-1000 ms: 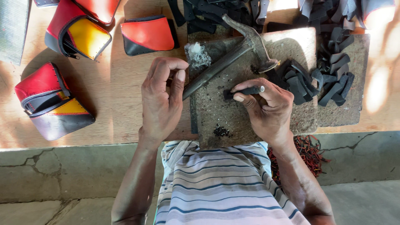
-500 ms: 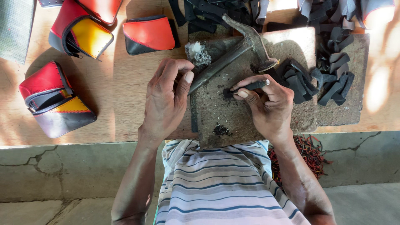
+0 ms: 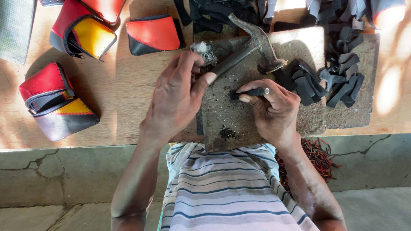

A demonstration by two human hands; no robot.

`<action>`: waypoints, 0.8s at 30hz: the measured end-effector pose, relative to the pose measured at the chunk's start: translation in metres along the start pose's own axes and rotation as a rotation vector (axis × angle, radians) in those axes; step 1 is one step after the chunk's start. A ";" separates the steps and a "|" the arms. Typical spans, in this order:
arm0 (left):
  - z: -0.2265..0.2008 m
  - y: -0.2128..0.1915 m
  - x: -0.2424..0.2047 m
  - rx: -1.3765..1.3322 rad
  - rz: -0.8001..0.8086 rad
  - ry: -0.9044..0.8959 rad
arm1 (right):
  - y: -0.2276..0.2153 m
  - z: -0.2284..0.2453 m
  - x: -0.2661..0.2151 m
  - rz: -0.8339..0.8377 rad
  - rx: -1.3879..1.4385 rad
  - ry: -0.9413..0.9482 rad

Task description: The person repeatedly hammers small metal rivets into black rubber pieces on a wooden workbench. They pick up each rivet, position it on the rubber, and strike it with a hammer to secure it in place.

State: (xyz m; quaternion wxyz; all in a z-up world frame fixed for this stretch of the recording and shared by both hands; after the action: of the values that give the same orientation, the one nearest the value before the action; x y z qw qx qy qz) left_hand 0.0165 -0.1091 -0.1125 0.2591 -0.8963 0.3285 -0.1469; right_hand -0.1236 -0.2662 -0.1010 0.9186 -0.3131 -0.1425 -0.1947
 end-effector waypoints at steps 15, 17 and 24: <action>0.019 0.003 -0.010 -0.040 -0.079 0.062 | 0.006 -0.018 -0.015 -0.060 0.156 -0.271; 0.021 0.005 -0.011 -0.258 -0.031 0.070 | 0.003 -0.017 -0.013 -0.026 0.075 -0.214; 0.024 0.010 -0.017 -0.810 0.272 -0.054 | 0.001 -0.010 -0.005 0.019 0.023 -0.132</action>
State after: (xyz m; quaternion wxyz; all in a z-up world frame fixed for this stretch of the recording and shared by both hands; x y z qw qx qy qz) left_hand 0.0098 -0.0954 -0.1392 -0.0882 -0.8778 0.4678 0.0528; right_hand -0.1258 -0.2703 -0.1107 0.9124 -0.3160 -0.2023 -0.1633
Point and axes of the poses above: each hand's wrist, its own x-axis towards the middle knuckle, its own y-axis out of the palm, z = x × y, the point moved 3 cm from there along x, towards the middle knuckle, and after that the axes turned 6 degrees about -y, right-handed, at the moved point
